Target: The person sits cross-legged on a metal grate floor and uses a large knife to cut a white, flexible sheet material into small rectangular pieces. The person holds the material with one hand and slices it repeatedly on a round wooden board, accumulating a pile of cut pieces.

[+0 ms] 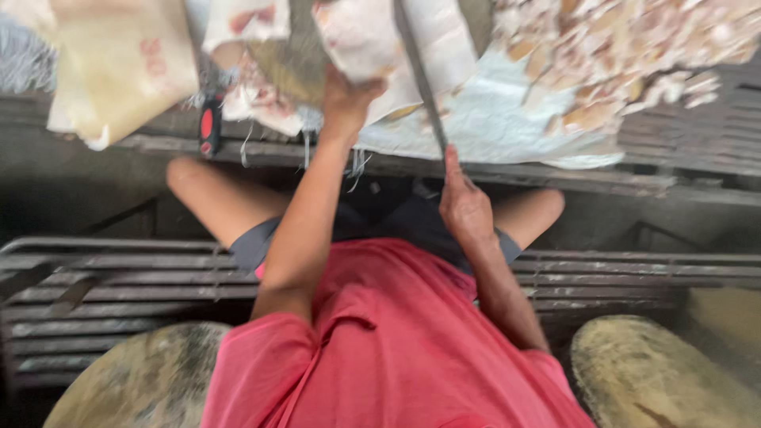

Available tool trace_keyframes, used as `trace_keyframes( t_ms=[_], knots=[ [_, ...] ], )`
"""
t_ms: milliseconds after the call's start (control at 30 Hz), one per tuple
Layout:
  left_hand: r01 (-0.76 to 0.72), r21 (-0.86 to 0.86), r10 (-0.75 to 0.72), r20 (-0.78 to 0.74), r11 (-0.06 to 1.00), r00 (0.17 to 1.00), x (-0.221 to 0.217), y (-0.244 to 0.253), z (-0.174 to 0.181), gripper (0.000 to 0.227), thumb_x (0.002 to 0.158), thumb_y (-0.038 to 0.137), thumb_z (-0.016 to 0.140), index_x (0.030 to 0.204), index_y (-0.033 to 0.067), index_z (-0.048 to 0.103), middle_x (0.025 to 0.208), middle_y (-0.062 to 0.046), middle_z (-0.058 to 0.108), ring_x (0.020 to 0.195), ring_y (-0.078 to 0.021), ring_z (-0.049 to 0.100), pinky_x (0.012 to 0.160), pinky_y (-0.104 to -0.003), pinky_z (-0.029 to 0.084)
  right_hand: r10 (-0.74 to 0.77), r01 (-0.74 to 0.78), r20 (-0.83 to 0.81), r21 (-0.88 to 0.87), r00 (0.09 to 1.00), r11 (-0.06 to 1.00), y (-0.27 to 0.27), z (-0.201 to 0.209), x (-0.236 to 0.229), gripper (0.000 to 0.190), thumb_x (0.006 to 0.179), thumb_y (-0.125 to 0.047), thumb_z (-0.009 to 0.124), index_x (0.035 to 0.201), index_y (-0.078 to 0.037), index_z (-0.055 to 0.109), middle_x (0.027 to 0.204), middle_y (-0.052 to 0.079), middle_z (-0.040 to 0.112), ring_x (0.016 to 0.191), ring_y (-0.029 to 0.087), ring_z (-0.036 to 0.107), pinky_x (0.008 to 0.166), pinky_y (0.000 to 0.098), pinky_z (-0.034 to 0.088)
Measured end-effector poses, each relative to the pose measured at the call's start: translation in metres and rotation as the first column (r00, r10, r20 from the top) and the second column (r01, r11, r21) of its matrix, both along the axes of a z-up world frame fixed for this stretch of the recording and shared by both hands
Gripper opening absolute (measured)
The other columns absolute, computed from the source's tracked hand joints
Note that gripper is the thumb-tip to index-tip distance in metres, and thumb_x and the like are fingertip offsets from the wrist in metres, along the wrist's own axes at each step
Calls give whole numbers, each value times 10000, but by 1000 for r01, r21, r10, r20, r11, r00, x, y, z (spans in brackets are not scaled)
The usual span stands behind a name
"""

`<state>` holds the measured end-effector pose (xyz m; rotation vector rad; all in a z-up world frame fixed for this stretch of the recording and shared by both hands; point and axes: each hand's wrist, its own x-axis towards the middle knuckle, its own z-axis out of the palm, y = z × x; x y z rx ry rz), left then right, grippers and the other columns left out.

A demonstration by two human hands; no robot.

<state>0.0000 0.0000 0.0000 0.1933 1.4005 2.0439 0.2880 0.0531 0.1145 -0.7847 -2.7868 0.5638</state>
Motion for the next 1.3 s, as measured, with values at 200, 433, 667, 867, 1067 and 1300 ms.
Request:
trace_keyframes(
  t_ms=[200, 433, 667, 867, 1067, 1300],
  knots=[
    [78, -31, -66, 280, 997, 958, -14, -33, 95, 595, 750, -70, 806, 1288, -52, 553, 1189, -164, 723, 1092, -252, 715, 988, -332, 557, -70, 46, -108, -210, 992, 977, 2, 28, -7, 661, 1023, -61, 575, 1629, -157, 331, 896, 296, 686, 870, 486, 692, 718, 530, 541],
    [123, -17, -120, 118, 992, 986, 19, -67, 81, 498, 850, -28, 775, 1307, -61, 583, 1210, -130, 731, 1096, -205, 696, 1007, -326, 542, -61, 42, -154, -129, 986, 991, -19, 22, -26, 644, 1034, -55, 580, 1623, -135, 333, 1025, 292, 717, 898, 476, 707, 735, 512, 565],
    [120, 13, -120, 103, 993, 987, 41, -75, 74, 475, 888, -18, 755, 1323, -42, 565, 1231, -113, 713, 1112, -175, 675, 1003, -308, 527, 4, -8, -92, -46, 996, 999, -20, 25, -53, 656, 1025, -56, 595, 1620, -120, 325, 935, 260, 723, 773, 431, 713, 667, 506, 566],
    [158, -19, -154, 145, 987, 977, 43, -80, 72, 435, 910, -17, 747, 1311, -58, 584, 1199, -119, 727, 1074, -176, 686, 974, -316, 546, -117, 101, -437, -60, 892, 993, -7, 61, -20, 632, 1128, -36, 505, 1659, -184, 196, 810, 187, 696, 639, 292, 659, 578, 391, 561],
    [145, 19, -147, 130, 989, 981, 39, -78, 76, 461, 902, -12, 738, 1328, -41, 563, 1222, -101, 717, 1099, -168, 678, 998, -313, 533, 15, -26, -249, -44, 968, 999, -15, 10, -46, 717, 1049, -26, 546, 1642, -119, 155, 911, 190, 698, 699, 355, 657, 613, 438, 547],
    [246, -25, -246, -4, 969, 969, 10, -104, 109, 558, 887, 0, 751, 1390, 4, 510, 1248, -43, 683, 1144, -134, 650, 1034, -296, 518, 0, -1, -17, -38, 1000, 999, -16, 12, -35, 685, 982, -43, 585, 1610, -53, 311, 970, 242, 711, 757, 446, 687, 635, 525, 547]
  ],
)
